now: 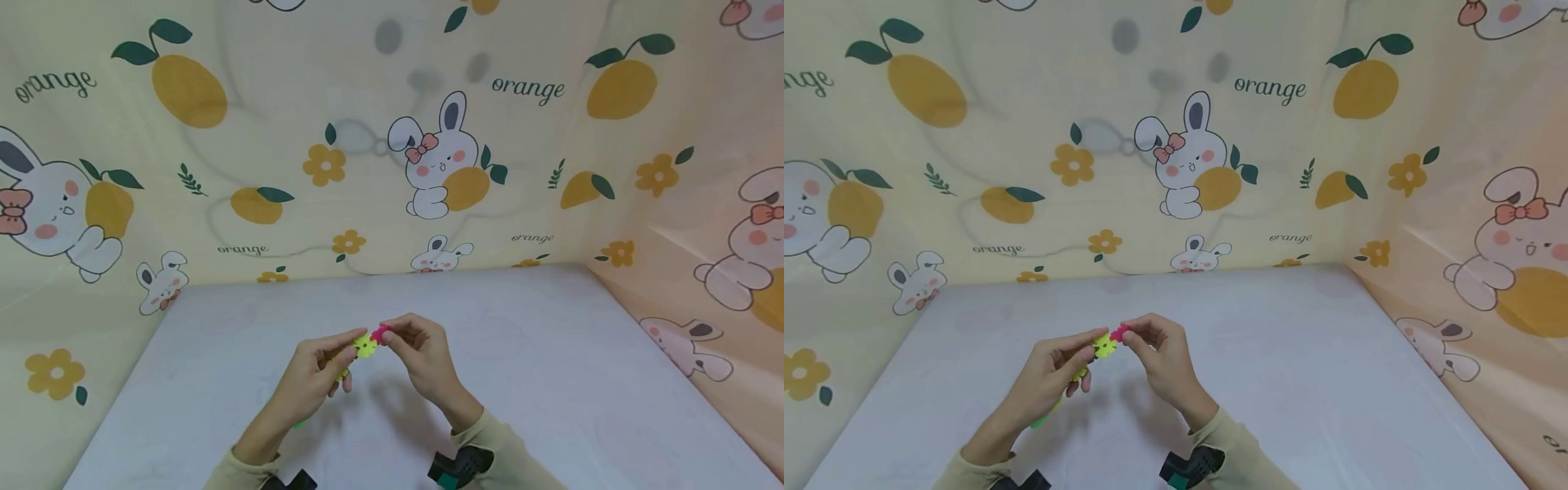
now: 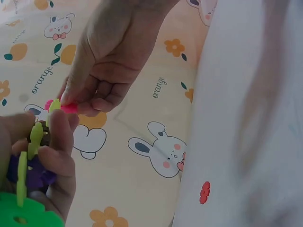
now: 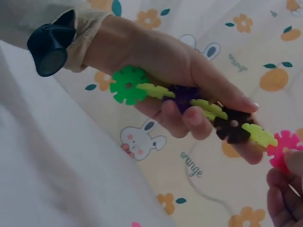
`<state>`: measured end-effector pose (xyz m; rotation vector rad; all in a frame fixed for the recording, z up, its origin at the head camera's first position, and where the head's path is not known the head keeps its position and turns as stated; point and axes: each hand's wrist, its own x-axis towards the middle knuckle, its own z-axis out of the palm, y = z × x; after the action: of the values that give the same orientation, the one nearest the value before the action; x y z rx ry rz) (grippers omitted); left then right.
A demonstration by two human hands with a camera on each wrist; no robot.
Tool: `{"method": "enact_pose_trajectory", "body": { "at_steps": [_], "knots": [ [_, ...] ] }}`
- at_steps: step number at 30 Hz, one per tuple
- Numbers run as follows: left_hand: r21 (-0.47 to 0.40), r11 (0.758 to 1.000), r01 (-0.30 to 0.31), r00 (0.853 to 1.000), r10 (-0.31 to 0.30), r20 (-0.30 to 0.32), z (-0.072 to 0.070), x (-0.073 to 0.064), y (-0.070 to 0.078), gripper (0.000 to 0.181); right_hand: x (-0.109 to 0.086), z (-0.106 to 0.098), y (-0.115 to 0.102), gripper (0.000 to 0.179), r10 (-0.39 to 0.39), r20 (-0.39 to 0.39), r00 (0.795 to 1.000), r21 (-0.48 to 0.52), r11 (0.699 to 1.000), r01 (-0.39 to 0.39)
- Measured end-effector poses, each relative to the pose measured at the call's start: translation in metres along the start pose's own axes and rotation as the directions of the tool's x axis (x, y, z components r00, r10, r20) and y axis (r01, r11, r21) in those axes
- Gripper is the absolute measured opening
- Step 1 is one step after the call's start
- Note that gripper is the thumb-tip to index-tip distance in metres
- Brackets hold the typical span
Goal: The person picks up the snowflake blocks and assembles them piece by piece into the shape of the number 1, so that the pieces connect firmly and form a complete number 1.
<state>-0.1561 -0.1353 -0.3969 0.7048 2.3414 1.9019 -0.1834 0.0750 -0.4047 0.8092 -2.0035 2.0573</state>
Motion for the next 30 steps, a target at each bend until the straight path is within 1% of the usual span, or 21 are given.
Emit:
{"method": "enact_pose_trajectory", "body": {
  "at_steps": [2, 5, 8, 13, 15, 19, 22, 26, 30],
  "knots": [
    [0.0, 1.0, 0.021, 1.0, -0.021, 0.003, 0.001, 0.001, 0.001, 0.04, 0.001, -0.001, -0.001, 0.016, 0.008, 0.009, 1.0, -0.01, 1.0, -0.008],
    [0.004, 0.998, 0.067, 0.998, -0.067, 0.001, 0.002, 0.002, 0.002, 0.043, 0.002, -0.004, -0.002, 0.016, 0.041, 0.027, 0.999, -0.036, 0.999, -0.04],
    [0.015, 0.996, 0.087, 0.996, -0.088, 0.0, 0.003, 0.003, 0.002, 0.043, 0.003, -0.006, -0.003, 0.016, 0.074, 0.046, 0.996, -0.054, 0.996, -0.072],
    [0.037, 0.996, 0.083, 0.996, -0.083, 0.009, 0.006, 0.002, 0.002, 0.045, 0.002, -0.006, -0.003, 0.017, 0.104, 0.067, 0.992, -0.043, 0.994, -0.101],
    [0.045, 0.996, 0.078, 0.997, -0.078, 0.004, 0.007, 0.002, 0.002, 0.045, 0.001, -0.005, -0.003, 0.017, 0.099, 0.072, 0.992, -0.028, 0.995, -0.097],
    [0.047, 0.995, 0.091, 0.996, -0.09, -0.014, 0.008, 0.002, 0.001, 0.043, 0.001, -0.004, 0.0, 0.016, 0.082, 0.077, 0.994, 0.005, 0.997, -0.083],
    [0.038, 0.995, 0.094, 0.996, -0.093, -0.016, 0.007, 0.001, 0.001, 0.041, 0.0, -0.003, 0.003, 0.016, 0.07, 0.082, 0.994, 0.017, 0.997, -0.072],
    [0.011, 0.996, 0.089, 0.996, -0.089, -0.001, 0.008, 0.0, 0.001, 0.042, 0.001, -0.006, 0.005, 0.013, 0.031, 0.108, 0.994, 0.01, 0.999, -0.032],
    [0.027, 0.994, 0.109, 0.994, -0.109, -0.001, 0.01, 0.001, 0.002, 0.046, 0.003, -0.01, 0.005, 0.011, 0.002, 0.135, 0.991, -0.018, 1.0, 0.0]
  ]
}}
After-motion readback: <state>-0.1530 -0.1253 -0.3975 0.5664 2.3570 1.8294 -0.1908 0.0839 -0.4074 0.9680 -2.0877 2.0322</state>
